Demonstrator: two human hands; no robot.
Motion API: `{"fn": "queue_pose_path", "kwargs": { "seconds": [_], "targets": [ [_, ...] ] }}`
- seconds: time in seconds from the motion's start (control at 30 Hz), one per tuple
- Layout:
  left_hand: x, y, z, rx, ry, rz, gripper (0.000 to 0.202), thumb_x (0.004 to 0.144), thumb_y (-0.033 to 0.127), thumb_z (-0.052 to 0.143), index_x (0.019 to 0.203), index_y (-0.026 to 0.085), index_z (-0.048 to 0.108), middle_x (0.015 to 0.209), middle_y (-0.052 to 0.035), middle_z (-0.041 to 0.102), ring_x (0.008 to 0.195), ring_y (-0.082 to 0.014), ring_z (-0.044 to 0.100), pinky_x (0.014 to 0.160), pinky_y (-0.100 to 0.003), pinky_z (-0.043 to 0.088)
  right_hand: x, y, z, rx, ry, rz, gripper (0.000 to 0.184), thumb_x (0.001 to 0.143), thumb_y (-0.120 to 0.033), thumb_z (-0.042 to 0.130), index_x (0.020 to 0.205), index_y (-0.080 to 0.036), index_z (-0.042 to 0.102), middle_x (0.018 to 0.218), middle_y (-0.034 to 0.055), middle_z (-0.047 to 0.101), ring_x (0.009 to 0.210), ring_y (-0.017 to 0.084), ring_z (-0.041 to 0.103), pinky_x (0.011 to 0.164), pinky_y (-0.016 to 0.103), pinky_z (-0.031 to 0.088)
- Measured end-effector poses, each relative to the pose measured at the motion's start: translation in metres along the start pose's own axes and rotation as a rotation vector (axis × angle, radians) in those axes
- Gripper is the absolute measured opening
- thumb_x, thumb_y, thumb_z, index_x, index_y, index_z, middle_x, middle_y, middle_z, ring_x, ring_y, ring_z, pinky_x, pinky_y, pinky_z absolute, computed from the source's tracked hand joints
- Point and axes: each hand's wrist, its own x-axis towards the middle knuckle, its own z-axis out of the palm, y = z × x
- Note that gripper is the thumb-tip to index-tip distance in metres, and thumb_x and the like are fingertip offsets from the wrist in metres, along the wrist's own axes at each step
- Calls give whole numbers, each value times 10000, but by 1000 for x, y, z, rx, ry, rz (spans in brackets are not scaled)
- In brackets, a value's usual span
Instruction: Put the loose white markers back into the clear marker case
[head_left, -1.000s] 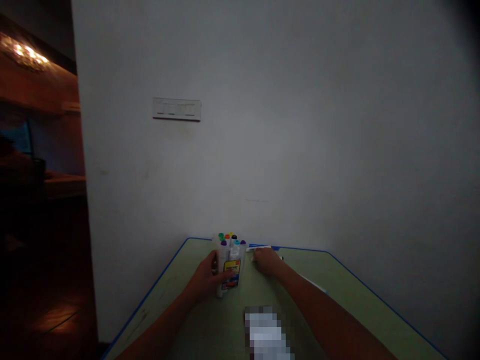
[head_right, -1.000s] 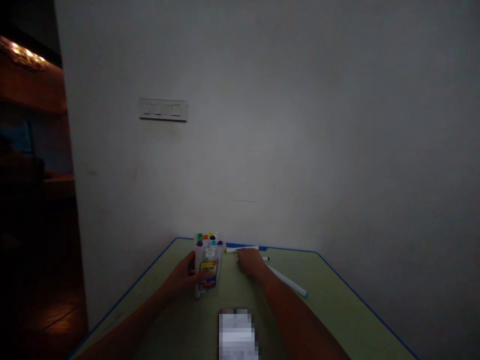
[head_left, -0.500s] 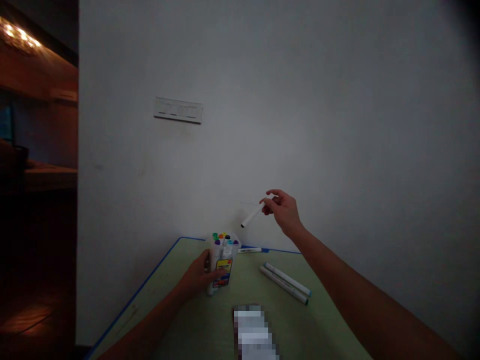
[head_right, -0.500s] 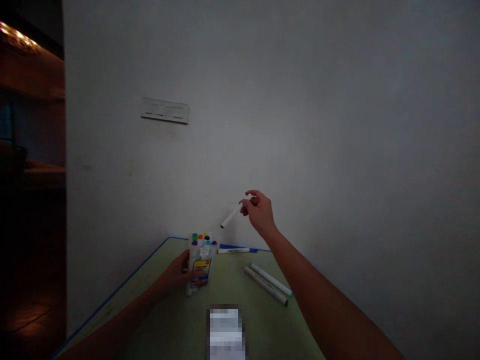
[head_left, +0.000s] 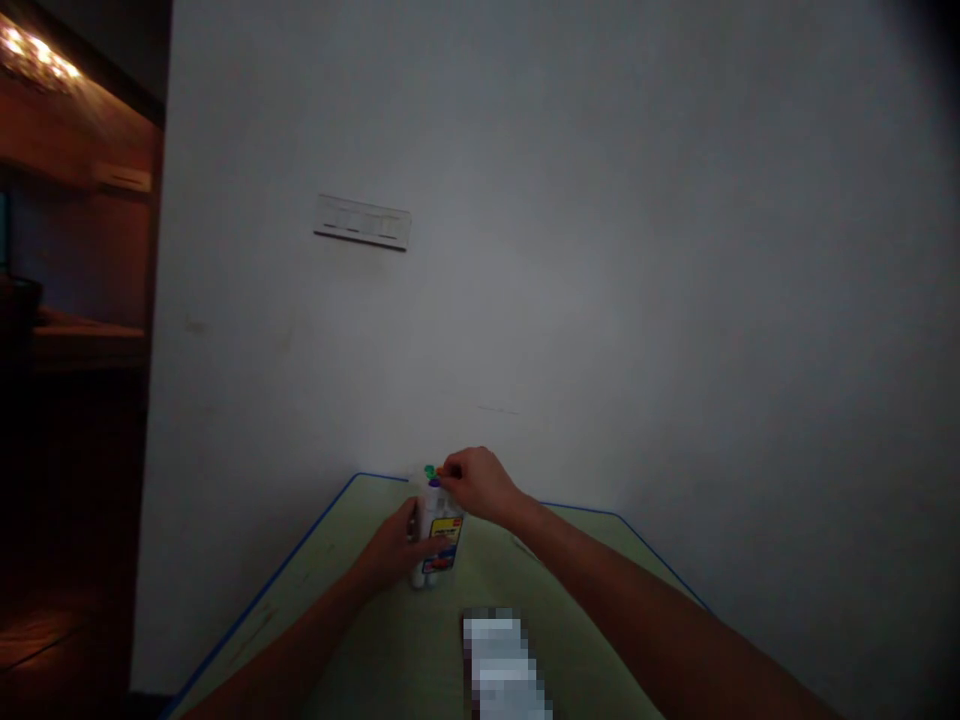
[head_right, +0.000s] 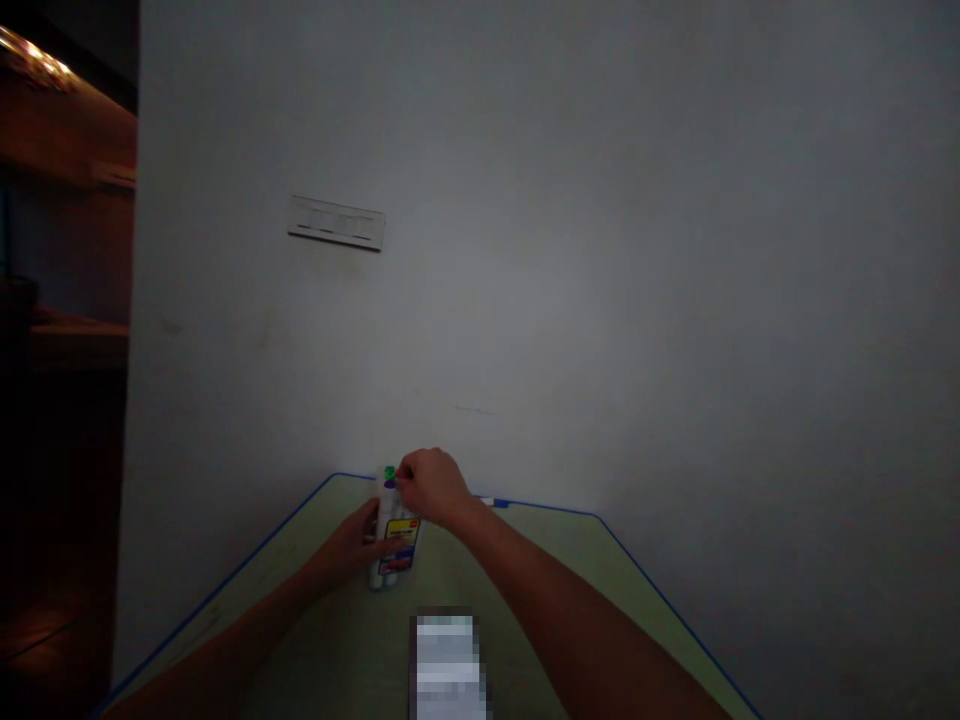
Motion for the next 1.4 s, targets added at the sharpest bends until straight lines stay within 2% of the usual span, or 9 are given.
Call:
{"fn": "queue_pose_path", "kwargs": {
  "seconds": [0.1, 0.2, 0.3, 0.43, 0.57, 0.8, 1.0, 1.13, 1.4],
  "targets": [
    [-1, 3, 0, -9, -2, -2, 489, 626, 395, 717, 1001, 154, 517, 1035, -128, 674, 929, -283, 646, 788, -366, 501, -5, 5, -4, -6, -10, -67, 191, 777, -199, 545, 670, -141, 692, 665, 55, 669, 589, 114, 529, 568, 229, 361],
    [-2, 4, 1, -11, -10, -9, 511, 631, 407, 720, 1021, 149, 515, 1072, -135, 667, 961, -287, 639, 808, -382, 503, -13, 30, -16, 100, 134, -88, 197, 802, -196, 508, 765, -145, 695, 789, 55, 686, 701, 125, 567, 648, 228, 405],
    [0, 3, 1, -12, -20, -36, 552, 628, 424, 726, 1055, 147, 510, 1113, -137, 656, 984, -293, 635, 824, -401, 504, -34, 73, -21, -8, 139, 183, 273, 853, -243, 434, 859, -151, 691, 863, 60, 694, 768, 137, 593, 678, 233, 416],
    [2, -1, 0, -16, -25, -41, 589, 629, 437, 728, 1090, 145, 508, 1143, -138, 644, 1001, -292, 632, 848, -409, 501, -78, 129, -1, -137, -27, 378, 233, 785, -187, 491, 714, -134, 706, 727, 93, 699, 687, 165, 612, 610, 247, 380],
    [2, 1, 0, -30, -13, -71, 623, 615, 426, 746, 1116, 143, 506, 1153, -137, 644, 1016, -291, 630, 864, -413, 502, -109, 156, 33, -216, -114, 461, 226, 769, -182, 498, 791, -129, 716, 857, 147, 704, 789, 217, 631, 660, 279, 387],
    [2, 4, 1, -40, -11, -112, 589, 624, 410, 752, 1096, 156, 510, 1121, -119, 663, 979, -285, 650, 850, -427, 519, -118, 168, 39, -143, -170, 418, 242, 746, -161, 494, 885, -142, 691, 942, 140, 686, 885, 238, 612, 755, 310, 406],
    [4, 5, 0, -7, -11, -121, 534, 615, 417, 754, 1039, 181, 530, 1062, -76, 692, 956, -275, 662, 849, -426, 530, -115, 162, 20, 708, 44, 381, 416, 684, -170, 534, 1098, -138, 553, 706, 1, 615, 562, 109, 504, 508, 226, 369],
    [3, 12, 2, -1, 13, -146, 545, 594, 422, 763, 1029, 180, 541, 1047, -79, 700, 928, -275, 673, 820, -412, 548, -116, 151, 13, 1041, 64, 327, 483, 648, -248, 604, 1108, -175, 474, 661, -47, 580, 446, 71, 403, 405, 205, 302],
    [4, 10, 3, -21, 12, -143, 492, 612, 385, 756, 1014, 190, 549, 1044, -77, 703, 934, -277, 673, 826, -431, 549, -117, 143, 7, 1129, 33, 293, 323, 692, -390, 632, 901, -172, 516, 695, 4, 644, 424, 64, 445, 392, 212, 352]
  ]
}}
